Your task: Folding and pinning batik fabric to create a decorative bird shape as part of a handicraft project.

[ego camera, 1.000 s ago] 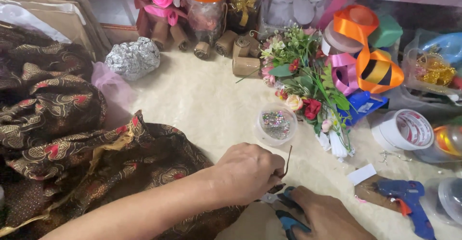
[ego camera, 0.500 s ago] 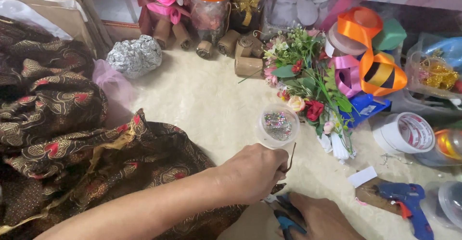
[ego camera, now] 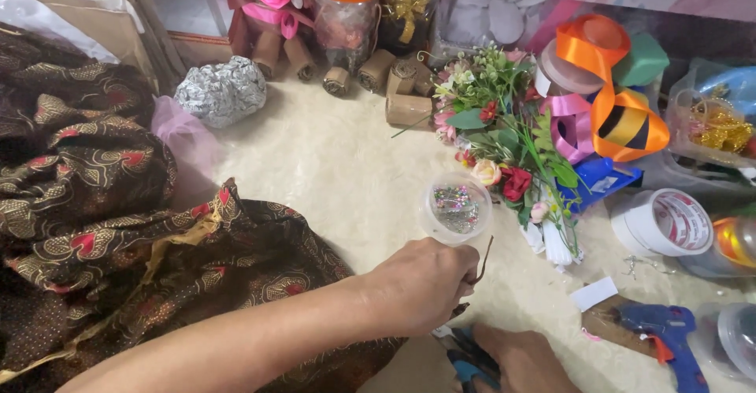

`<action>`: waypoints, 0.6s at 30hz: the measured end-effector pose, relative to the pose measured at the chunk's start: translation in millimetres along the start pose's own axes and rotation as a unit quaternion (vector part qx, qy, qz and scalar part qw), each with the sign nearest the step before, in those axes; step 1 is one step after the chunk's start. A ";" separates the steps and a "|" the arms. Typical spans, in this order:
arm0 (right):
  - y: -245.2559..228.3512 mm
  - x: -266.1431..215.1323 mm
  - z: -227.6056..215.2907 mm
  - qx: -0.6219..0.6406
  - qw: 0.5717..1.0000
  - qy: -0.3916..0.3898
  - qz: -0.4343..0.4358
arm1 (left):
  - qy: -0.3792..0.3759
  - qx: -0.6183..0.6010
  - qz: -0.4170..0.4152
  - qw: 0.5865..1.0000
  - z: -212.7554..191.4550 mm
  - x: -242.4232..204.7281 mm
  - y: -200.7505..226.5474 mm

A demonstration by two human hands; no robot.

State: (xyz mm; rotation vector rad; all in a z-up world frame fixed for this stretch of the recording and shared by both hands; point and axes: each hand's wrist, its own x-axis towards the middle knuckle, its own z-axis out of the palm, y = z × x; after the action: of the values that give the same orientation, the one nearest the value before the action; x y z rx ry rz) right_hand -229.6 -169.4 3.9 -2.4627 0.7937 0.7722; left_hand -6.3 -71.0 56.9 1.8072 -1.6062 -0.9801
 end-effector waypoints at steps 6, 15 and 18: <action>-25.9 -12.0 -23.1 0.037 0.996 -0.043 0.074 | 0.033 -0.018 0.021 0.999 -3.0 0.7 2.6; 0.7 -39.6 -18.6 0.010 0.954 0.062 0.292 | 0.006 0.051 0.000 0.999 -17.1 2.9 28.8; 19.4 -51.4 -6.1 0.002 0.922 0.148 0.358 | -0.008 0.082 0.023 0.996 8.6 22.4 21.2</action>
State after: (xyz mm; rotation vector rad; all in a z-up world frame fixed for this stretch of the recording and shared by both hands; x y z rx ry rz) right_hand -274.6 -167.1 36.0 -2.2953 1.8624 0.6164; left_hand -25.3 -95.7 64.5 1.8655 -1.7747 -0.8655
